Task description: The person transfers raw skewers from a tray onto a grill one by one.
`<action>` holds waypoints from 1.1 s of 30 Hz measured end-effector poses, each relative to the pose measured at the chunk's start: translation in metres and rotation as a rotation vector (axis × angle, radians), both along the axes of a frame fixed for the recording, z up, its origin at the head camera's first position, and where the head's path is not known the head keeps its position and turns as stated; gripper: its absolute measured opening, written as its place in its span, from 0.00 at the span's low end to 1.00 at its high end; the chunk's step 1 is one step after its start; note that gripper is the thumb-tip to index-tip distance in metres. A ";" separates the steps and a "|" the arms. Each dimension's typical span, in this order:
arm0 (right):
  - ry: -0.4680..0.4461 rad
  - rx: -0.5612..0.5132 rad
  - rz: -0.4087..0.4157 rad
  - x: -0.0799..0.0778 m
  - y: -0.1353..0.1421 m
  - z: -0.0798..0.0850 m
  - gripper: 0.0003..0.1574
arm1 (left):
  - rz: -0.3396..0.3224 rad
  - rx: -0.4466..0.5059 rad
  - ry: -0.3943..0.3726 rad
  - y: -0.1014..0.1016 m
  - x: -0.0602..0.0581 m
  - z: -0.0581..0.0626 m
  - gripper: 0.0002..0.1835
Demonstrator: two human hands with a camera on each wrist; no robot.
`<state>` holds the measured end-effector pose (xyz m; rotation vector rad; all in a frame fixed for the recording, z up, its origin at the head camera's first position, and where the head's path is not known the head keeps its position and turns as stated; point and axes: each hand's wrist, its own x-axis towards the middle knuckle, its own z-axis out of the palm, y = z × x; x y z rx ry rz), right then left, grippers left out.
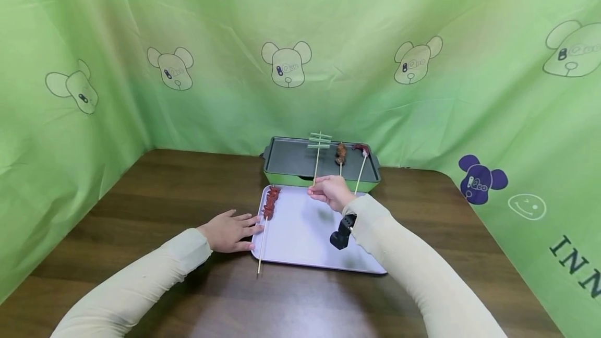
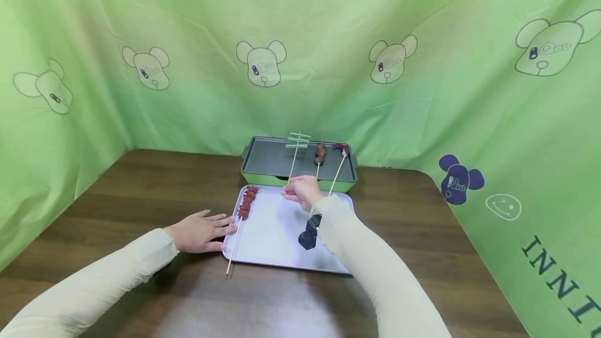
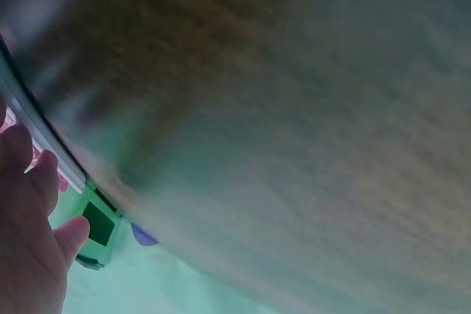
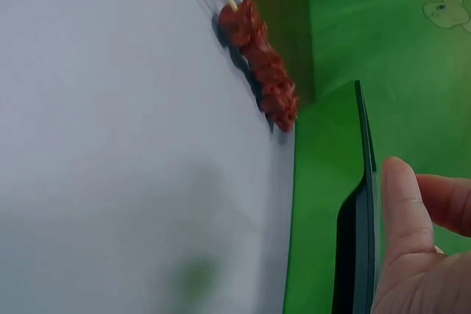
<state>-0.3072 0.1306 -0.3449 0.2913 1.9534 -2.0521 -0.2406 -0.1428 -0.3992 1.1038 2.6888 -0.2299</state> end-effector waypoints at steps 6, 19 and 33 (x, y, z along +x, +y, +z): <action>-0.015 -0.005 0.017 -0.004 0.001 -0.001 0.30 | 0.011 0.015 -0.022 -0.001 0.000 0.002 0.31; -0.036 0.063 -0.001 0.002 -0.006 -0.009 0.27 | 0.012 0.029 -0.028 -0.001 0.002 0.003 0.31; 0.051 0.118 -0.018 0.018 -0.015 -0.019 0.25 | 0.003 0.025 -0.021 -0.001 0.002 0.003 0.31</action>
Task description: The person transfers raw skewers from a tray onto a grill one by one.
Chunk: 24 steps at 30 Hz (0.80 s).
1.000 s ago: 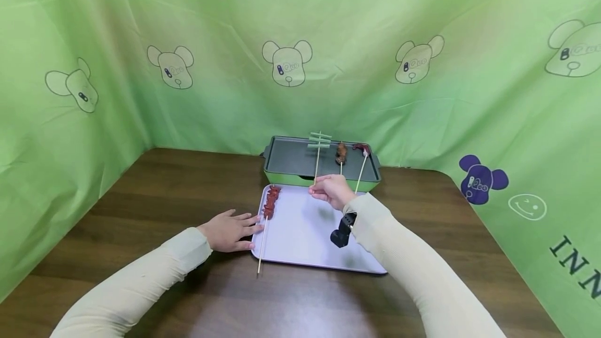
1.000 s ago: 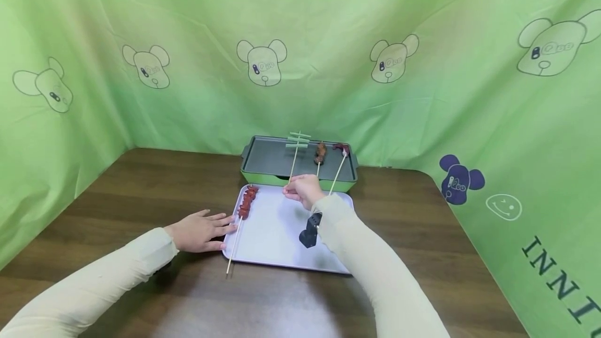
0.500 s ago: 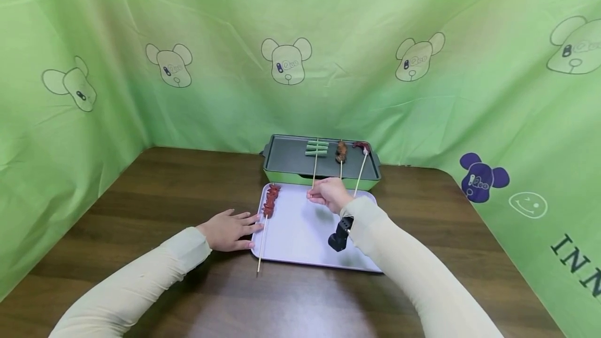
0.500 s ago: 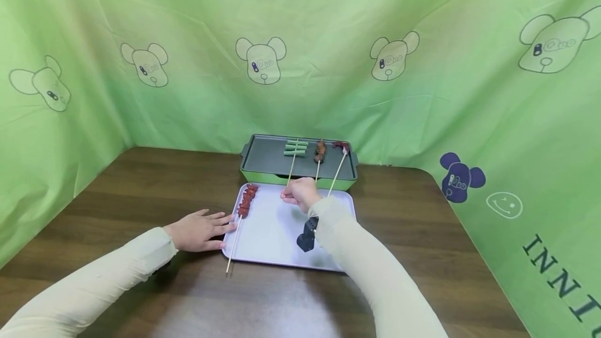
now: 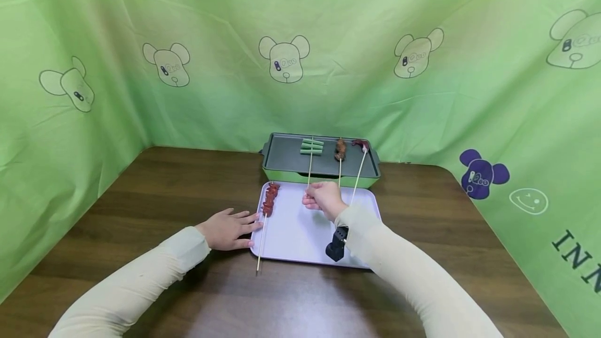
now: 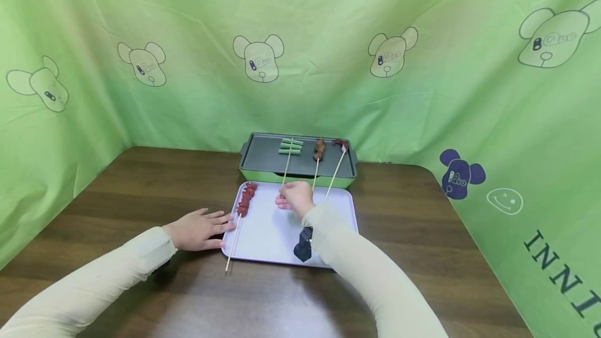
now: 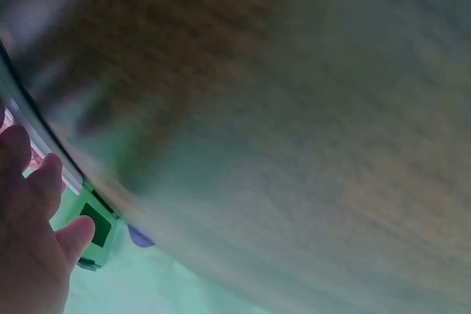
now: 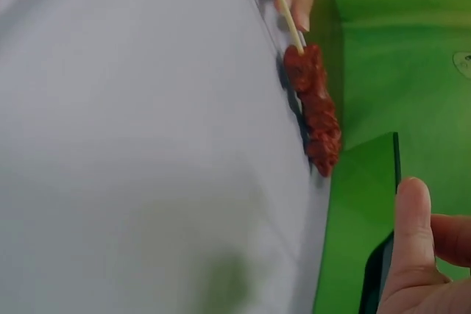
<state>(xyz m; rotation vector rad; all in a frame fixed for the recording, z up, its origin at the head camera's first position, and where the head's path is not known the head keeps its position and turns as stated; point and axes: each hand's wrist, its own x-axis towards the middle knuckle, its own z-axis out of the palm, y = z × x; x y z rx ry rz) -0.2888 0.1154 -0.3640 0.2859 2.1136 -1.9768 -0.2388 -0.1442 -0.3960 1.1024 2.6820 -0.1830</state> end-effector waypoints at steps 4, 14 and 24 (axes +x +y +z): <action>0.012 -0.044 -0.018 0.006 0.000 -0.005 0.26 | -0.006 0.001 0.012 0.000 -0.001 -0.002 0.31; 0.040 -0.106 0.004 0.039 0.000 -0.021 0.25 | -0.016 0.008 0.005 0.002 0.000 -0.003 0.31; -0.072 -0.173 0.146 0.084 -0.008 -0.036 0.21 | -0.020 0.015 0.015 -0.001 0.000 -0.004 0.31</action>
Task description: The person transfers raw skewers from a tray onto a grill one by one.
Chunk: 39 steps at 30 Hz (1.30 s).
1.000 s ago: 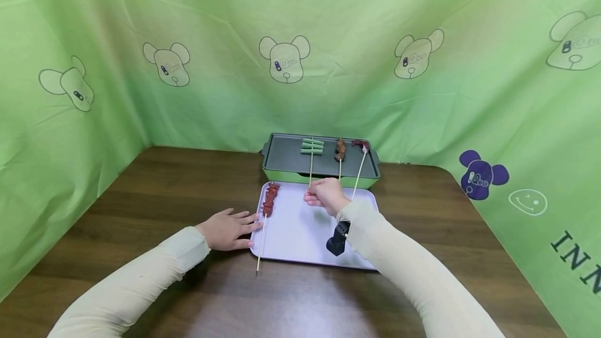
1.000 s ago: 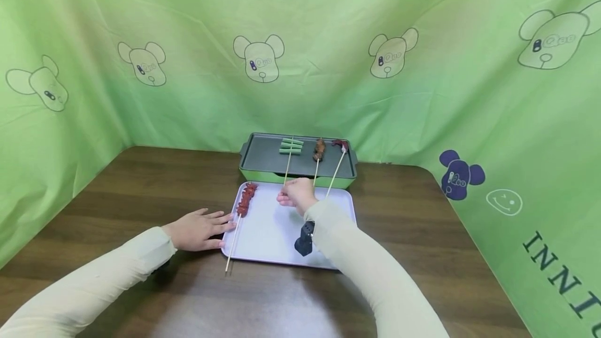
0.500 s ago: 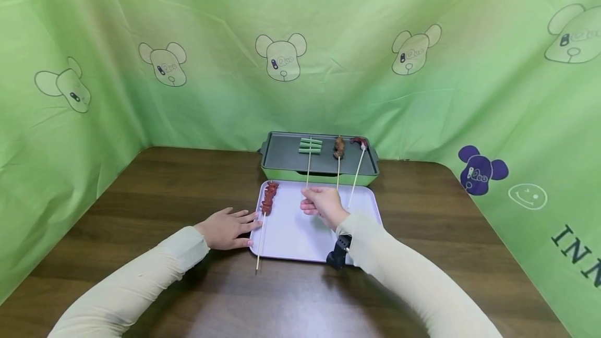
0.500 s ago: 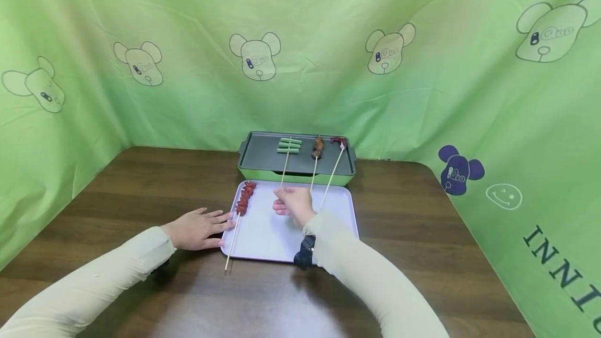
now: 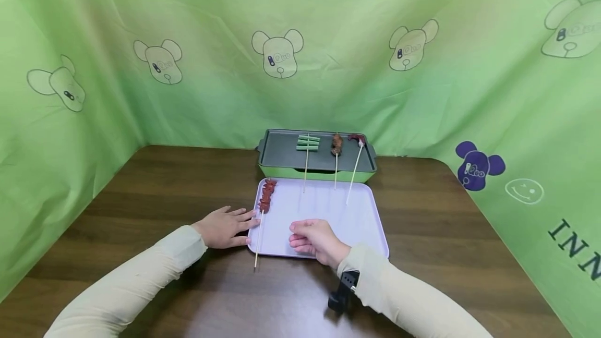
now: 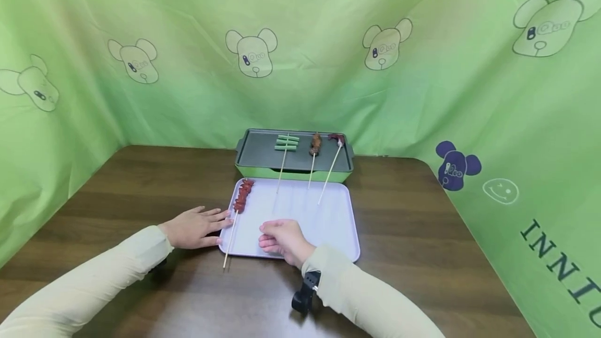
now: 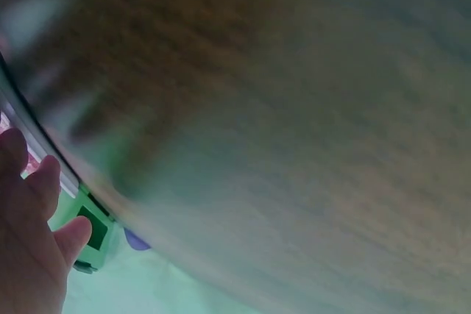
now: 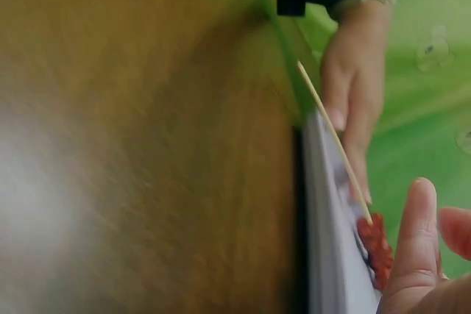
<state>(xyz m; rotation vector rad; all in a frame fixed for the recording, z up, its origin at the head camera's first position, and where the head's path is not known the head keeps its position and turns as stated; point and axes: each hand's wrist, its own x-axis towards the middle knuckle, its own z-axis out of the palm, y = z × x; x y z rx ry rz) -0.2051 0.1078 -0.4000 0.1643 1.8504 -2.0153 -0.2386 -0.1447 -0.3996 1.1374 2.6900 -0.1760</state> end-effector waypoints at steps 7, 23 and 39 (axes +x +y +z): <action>-0.075 0.035 0.178 0.018 -0.011 -0.005 0.14 | 0.007 0.011 0.005 -0.002 -0.001 -0.001 0.31; -0.201 0.068 0.377 0.028 -0.041 -0.015 0.08 | 0.004 0.057 -0.018 -0.003 -0.004 -0.003 0.31; -0.205 0.031 0.331 0.029 -0.056 -0.014 0.09 | -0.015 0.057 0.020 -0.006 -0.007 -0.005 0.31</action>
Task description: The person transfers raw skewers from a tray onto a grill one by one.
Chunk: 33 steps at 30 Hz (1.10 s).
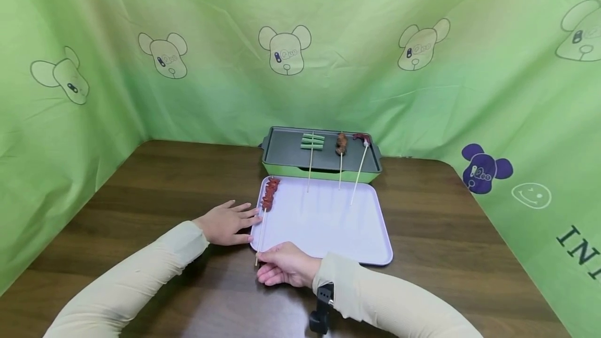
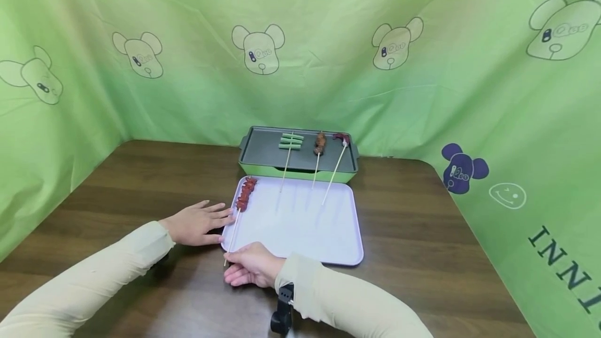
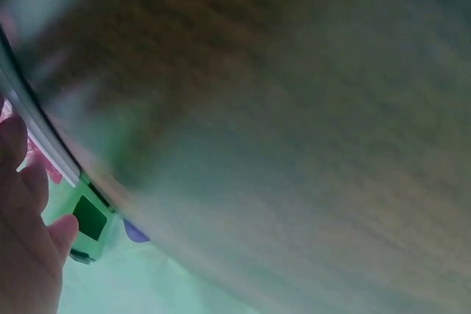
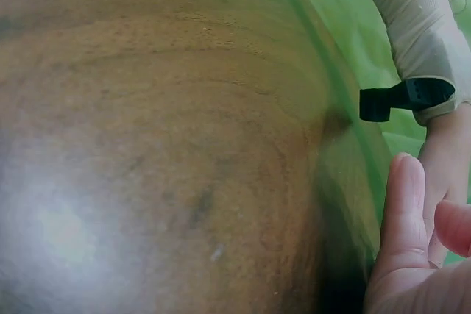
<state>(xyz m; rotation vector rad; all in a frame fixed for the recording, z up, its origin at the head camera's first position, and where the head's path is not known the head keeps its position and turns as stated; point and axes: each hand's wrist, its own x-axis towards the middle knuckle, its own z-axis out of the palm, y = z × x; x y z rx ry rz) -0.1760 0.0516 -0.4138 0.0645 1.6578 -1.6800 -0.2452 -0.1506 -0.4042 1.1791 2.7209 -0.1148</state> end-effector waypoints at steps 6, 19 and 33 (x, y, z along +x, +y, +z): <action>0.009 0.035 0.029 0.002 -0.008 -0.001 0.08 | 0.012 -0.025 -0.004 0.000 0.000 0.001 0.32; 0.046 -0.057 -0.025 0.004 -0.006 -0.003 0.05 | -0.002 -0.026 0.004 0.002 0.001 0.004 0.31; 0.137 -0.108 -0.179 -0.003 0.006 0.000 0.13 | -0.072 -0.022 -0.021 0.004 0.001 0.008 0.29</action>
